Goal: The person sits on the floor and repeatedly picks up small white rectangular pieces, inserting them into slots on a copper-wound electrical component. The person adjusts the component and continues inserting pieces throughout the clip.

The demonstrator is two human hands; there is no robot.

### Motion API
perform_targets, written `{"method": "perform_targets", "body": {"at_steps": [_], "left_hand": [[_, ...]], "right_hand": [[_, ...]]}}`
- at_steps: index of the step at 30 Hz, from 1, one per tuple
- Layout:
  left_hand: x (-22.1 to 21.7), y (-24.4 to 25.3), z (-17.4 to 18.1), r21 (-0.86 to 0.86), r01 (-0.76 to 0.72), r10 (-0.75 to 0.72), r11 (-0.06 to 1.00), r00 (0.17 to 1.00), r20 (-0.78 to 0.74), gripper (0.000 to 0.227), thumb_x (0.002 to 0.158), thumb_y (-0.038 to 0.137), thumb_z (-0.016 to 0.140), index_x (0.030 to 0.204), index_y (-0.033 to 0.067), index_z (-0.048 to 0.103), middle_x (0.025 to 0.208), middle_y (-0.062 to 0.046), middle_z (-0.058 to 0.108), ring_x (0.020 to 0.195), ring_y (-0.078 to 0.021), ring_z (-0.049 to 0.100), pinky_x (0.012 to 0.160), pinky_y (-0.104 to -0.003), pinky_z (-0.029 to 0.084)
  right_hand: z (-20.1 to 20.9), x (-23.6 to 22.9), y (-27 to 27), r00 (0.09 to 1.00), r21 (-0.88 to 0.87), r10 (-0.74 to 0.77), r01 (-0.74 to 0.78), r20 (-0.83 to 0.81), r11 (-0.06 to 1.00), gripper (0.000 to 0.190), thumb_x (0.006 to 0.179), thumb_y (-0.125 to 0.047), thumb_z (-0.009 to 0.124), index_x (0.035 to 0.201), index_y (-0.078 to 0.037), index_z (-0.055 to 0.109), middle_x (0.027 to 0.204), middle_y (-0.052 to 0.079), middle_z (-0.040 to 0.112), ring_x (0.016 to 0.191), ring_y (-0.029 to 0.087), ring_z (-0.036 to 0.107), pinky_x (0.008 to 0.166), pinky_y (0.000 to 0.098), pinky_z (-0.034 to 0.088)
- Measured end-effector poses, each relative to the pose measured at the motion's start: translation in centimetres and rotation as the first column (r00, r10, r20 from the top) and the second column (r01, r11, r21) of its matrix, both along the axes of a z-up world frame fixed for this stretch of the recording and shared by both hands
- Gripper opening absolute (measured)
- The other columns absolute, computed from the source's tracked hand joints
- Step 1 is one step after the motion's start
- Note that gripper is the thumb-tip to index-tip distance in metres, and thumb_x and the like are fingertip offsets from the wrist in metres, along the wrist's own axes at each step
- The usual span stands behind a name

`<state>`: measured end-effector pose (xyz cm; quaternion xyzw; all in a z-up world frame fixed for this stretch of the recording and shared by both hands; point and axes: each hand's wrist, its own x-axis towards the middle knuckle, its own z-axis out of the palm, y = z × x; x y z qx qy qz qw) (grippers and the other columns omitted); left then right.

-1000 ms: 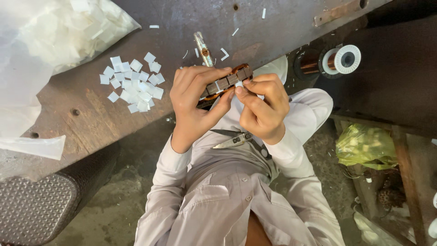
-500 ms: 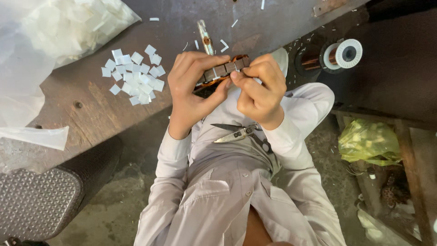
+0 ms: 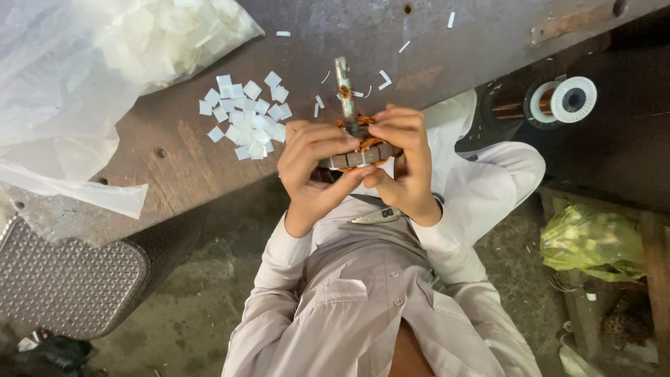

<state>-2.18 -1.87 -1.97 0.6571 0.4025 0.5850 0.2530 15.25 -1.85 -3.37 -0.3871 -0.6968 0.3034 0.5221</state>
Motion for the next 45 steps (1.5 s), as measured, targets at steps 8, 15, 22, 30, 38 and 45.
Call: {"method": "perform_targets", "body": {"at_steps": [8, 15, 22, 30, 38, 45], "left_hand": [[0.4, -1.4, -1.7, 0.07, 0.028, -0.031, 0.997, 0.999, 0.03, 0.039, 0.076, 0.03, 0.095, 0.101, 0.0114, 0.071, 0.1, -0.001, 0.073, 0.092, -0.0195, 0.069, 0.086, -0.034, 0.045], [0.3, -1.4, -1.6, 0.102, 0.017, -0.017, 0.995, 1.0, 0.003, 0.044, 0.073, 0.031, 0.098, 0.102, 0.0124, 0.07, 0.1, 0.001, 0.073, 0.091, -0.0177, 0.067, 0.086, -0.035, 0.042], [0.4, -1.3, -1.8, 0.146, 0.0, 0.0, 0.989, 1.0, 0.003, 0.043, 0.075, 0.028, 0.098, 0.104, 0.0125, 0.07, 0.1, 0.001, 0.073, 0.089, -0.0178, 0.066, 0.084, -0.036, 0.04], [0.7, -1.6, -1.6, 0.147, -0.023, 0.017, 0.989, 0.999, 0.038, 0.044, 0.074, 0.03, 0.098, 0.104, 0.0136, 0.071, 0.099, 0.003, 0.072, 0.089, -0.0161, 0.067, 0.083, -0.034, 0.039], [1.0, -1.3, -1.4, 0.142, -0.029, 0.026, 0.989, 0.999, 0.018, 0.044, 0.074, 0.032, 0.097, 0.104, 0.0136, 0.071, 0.098, 0.002, 0.072, 0.086, -0.0163, 0.065, 0.082, -0.034, 0.038], [0.7, -0.8, -1.0, 0.099, -0.011, 0.011, 0.995, 1.0, 0.007, 0.043, 0.076, 0.03, 0.096, 0.104, 0.0124, 0.069, 0.1, 0.001, 0.071, 0.087, -0.0184, 0.065, 0.083, -0.036, 0.039]], "right_hand": [[-2.7, 1.3, -0.8, 0.998, 0.185, 0.046, -0.051, 0.033, 0.981, 0.061, 0.094, -0.06, 0.067, 0.121, -0.008, 0.055, 0.116, 0.01, 0.06, 0.113, 0.029, 0.056, 0.11, 0.0541, 0.045], [3.8, 4.2, 4.7, 0.955, -0.117, 0.296, -0.291, 0.023, 0.95, 0.06, 0.104, -0.06, 0.054, 0.106, -0.003, 0.069, 0.109, 0.013, 0.065, 0.105, 0.024, 0.061, 0.093, 0.0363, 0.05], [5.4, -0.5, 15.1, 0.719, -0.251, 0.473, -0.402, 0.509, 0.88, 0.021, 0.103, -0.021, 0.077, 0.113, -0.003, 0.071, 0.101, 0.009, 0.072, 0.092, 0.02, 0.069, 0.079, 0.033, 0.052], [2.3, -8.1, 21.0, 0.315, -0.285, 0.677, -0.731, 0.665, 0.62, 0.03, 0.081, -0.018, 0.084, 0.108, -0.008, 0.074, 0.093, 0.009, 0.066, 0.084, 0.027, 0.067, 0.072, 0.041, 0.052], [0.6, -8.2, 20.6, 0.361, -0.08, 0.552, -0.781, 0.751, 0.62, 0.017, 0.081, -0.01, 0.079, 0.097, -0.011, 0.074, 0.101, 0.006, 0.064, 0.098, 0.028, 0.065, 0.079, 0.0425, 0.053], [0.7, -6.7, 21.1, 0.498, -0.333, 0.727, -0.663, 0.472, 0.67, 0.014, 0.091, -0.011, 0.073, 0.097, -0.002, 0.064, 0.093, 0.008, 0.065, 0.082, 0.021, 0.067, 0.072, 0.0349, 0.054]]}}
